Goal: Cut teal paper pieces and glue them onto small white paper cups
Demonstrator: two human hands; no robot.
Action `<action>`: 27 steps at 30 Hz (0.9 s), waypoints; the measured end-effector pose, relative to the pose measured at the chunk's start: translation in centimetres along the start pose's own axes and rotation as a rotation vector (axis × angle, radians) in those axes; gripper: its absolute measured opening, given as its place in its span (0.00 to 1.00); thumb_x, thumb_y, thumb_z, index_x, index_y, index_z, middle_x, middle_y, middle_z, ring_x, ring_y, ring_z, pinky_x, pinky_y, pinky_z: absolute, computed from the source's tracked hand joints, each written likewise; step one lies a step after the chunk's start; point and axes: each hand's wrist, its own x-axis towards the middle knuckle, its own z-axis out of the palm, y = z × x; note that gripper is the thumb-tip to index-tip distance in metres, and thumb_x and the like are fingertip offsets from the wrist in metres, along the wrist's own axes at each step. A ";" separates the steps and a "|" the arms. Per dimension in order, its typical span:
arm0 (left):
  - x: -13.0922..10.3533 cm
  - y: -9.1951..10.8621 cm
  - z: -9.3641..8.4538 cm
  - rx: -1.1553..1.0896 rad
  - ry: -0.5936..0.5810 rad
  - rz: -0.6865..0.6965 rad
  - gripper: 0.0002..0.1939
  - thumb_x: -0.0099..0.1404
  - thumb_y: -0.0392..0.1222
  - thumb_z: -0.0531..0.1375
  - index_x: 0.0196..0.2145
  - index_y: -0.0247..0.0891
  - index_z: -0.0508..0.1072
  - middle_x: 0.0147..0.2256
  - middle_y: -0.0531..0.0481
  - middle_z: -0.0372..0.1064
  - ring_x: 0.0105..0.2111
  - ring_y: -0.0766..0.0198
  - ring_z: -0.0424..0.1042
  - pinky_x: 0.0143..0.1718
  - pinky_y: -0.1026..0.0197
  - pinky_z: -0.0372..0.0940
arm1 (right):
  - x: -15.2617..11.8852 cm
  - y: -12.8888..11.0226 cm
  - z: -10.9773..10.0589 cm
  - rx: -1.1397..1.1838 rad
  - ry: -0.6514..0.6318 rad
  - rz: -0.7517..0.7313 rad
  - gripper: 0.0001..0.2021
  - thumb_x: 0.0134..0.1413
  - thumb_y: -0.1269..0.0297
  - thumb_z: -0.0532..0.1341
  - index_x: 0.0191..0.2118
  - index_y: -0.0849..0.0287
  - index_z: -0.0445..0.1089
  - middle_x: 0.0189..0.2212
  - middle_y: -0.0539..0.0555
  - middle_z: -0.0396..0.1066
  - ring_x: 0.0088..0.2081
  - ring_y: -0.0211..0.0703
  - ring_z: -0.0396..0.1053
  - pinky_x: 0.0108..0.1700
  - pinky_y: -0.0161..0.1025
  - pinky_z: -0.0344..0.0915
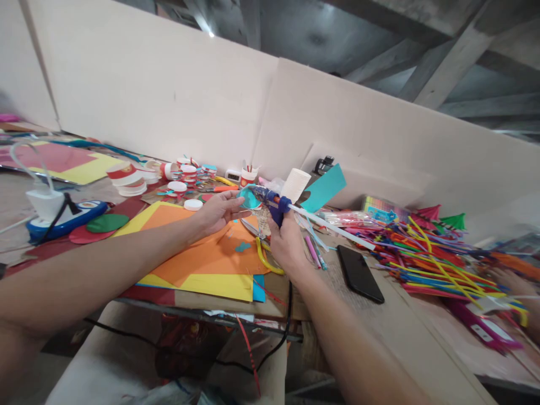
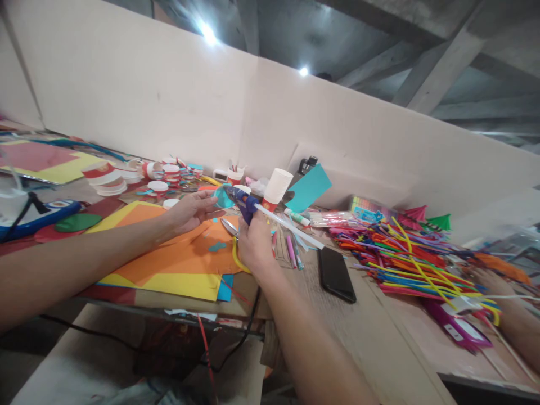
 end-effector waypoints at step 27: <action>0.3 0.3 -0.5 -0.001 -0.104 0.054 0.08 0.63 0.36 0.61 0.41 0.32 0.74 0.37 0.43 0.78 0.35 0.64 0.78 0.50 0.52 0.70 | -0.3 -0.1 -0.2 -0.069 -0.046 -0.088 0.17 0.60 0.65 0.54 0.53 0.63 0.65 0.47 0.65 0.72 0.48 0.55 0.69 0.51 0.50 0.65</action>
